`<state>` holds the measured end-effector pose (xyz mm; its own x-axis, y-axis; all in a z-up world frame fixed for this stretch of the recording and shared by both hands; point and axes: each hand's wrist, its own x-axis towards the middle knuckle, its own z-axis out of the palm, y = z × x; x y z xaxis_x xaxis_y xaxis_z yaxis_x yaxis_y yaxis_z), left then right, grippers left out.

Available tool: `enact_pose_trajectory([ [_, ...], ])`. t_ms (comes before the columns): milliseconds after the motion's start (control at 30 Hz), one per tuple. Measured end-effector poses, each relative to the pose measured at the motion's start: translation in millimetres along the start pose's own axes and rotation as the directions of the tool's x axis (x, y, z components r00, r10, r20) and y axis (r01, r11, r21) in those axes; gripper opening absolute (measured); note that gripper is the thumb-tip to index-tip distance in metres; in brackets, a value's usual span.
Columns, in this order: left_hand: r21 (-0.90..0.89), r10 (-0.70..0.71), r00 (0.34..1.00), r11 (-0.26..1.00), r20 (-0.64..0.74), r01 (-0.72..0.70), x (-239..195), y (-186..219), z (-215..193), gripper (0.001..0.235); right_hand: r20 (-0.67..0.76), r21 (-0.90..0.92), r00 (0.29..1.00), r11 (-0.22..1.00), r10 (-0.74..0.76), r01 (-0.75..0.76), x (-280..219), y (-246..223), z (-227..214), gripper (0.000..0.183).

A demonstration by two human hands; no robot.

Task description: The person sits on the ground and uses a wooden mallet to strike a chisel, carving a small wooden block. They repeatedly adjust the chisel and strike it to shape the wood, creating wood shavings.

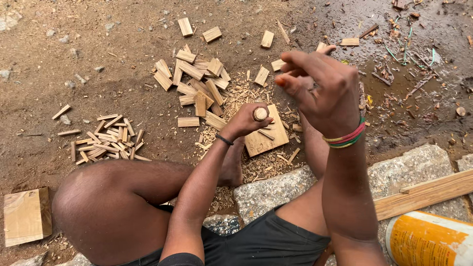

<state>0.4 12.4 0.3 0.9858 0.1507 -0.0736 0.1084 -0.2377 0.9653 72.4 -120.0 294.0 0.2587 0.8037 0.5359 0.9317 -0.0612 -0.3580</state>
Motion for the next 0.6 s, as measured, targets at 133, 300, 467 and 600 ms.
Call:
enact_pose_trajectory([
  [133,-0.01,0.046,0.999,0.999,-0.009,-0.046,0.5,-2.3,-0.9,0.025,0.023,-0.022,0.995,0.995,-0.101,0.101,36.6,-26.9,-17.2,0.061],
  [300,0.025,0.126,0.992,0.992,-0.015,-0.126,-1.2,-1.2,1.8,0.028,-0.037,0.087,0.997,0.993,-0.073,0.076,48.7,-30.6,-38.9,0.059],
  [467,0.173,-0.348,0.932,0.929,0.1,0.329,0.0,-21.8,-0.6,0.032,0.142,-0.047,0.96,0.97,0.241,-0.237,8.0,7.9,107.1,0.059],
  [600,-0.305,0.193,0.97,0.924,-0.148,-0.23,-0.7,-58.7,31.2,0.032,0.471,-0.465,0.701,0.825,0.536,-0.32,-46.0,32.8,199.4,0.066],
])
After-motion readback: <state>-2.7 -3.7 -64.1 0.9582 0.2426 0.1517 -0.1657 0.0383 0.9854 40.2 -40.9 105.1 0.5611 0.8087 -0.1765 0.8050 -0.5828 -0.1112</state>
